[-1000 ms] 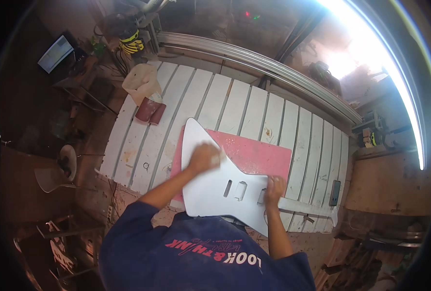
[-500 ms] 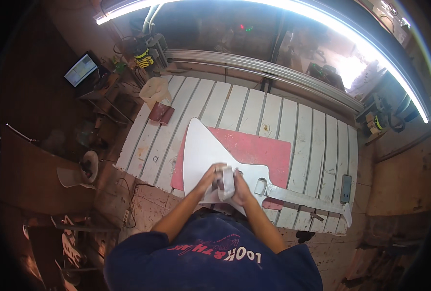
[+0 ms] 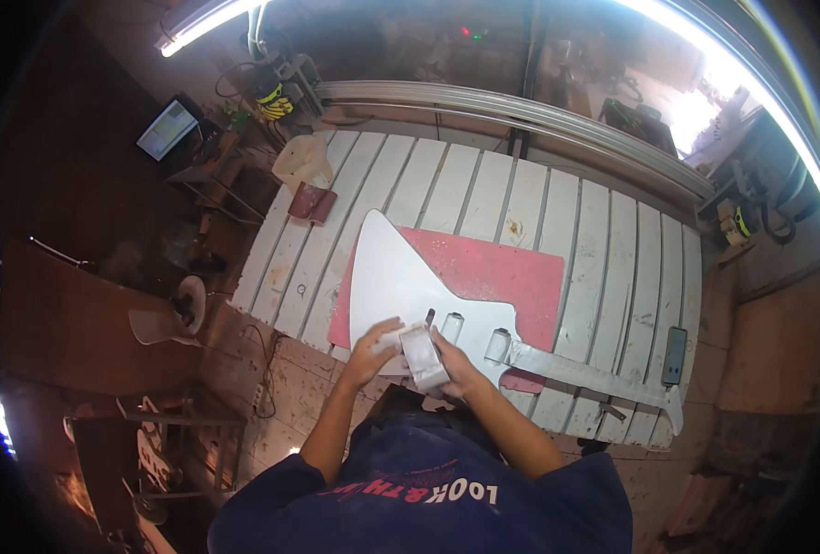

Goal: The person sands the surface and edges of a white guitar body using a sanding block and sandpaper, moving it across the flat top and along the sides.

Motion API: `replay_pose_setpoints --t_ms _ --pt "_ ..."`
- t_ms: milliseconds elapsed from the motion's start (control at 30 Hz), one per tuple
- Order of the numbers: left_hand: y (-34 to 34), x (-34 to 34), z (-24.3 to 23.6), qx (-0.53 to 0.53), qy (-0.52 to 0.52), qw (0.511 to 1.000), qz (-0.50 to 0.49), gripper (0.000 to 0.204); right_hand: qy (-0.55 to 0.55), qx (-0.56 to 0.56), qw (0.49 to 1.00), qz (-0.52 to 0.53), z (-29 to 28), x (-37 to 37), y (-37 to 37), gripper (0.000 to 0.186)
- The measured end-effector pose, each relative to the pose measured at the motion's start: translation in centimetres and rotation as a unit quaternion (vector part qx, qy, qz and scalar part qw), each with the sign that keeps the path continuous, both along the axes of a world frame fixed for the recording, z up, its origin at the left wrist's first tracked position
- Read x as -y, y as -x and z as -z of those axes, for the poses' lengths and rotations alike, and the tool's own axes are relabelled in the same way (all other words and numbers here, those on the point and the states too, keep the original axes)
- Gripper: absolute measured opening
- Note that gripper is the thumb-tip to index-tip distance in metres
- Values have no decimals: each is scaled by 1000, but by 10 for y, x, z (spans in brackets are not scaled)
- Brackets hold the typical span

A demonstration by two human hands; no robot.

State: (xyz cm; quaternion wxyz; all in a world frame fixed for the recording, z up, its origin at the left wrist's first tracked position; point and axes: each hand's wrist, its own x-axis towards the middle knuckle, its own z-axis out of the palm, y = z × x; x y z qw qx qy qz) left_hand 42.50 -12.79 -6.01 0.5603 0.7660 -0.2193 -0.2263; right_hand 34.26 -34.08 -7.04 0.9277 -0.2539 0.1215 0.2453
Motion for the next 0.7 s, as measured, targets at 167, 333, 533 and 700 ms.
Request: replay_pose_setpoints --t_ms 167,333,533,700 --pt "-49 -1 49 177 -197 939 -220 44 746 276 594 122 6 -9 -55 47" --pt "-76 -20 93 186 -165 930 -270 46 707 556 436 -26 16 -29 -51 43" --pt "-79 -12 100 127 -67 951 -274 43 887 340 312 5 53 9 -292 43" --pt "-83 -31 103 60 -55 950 -301 38 867 390 310 -32 53 -37 -265 43"
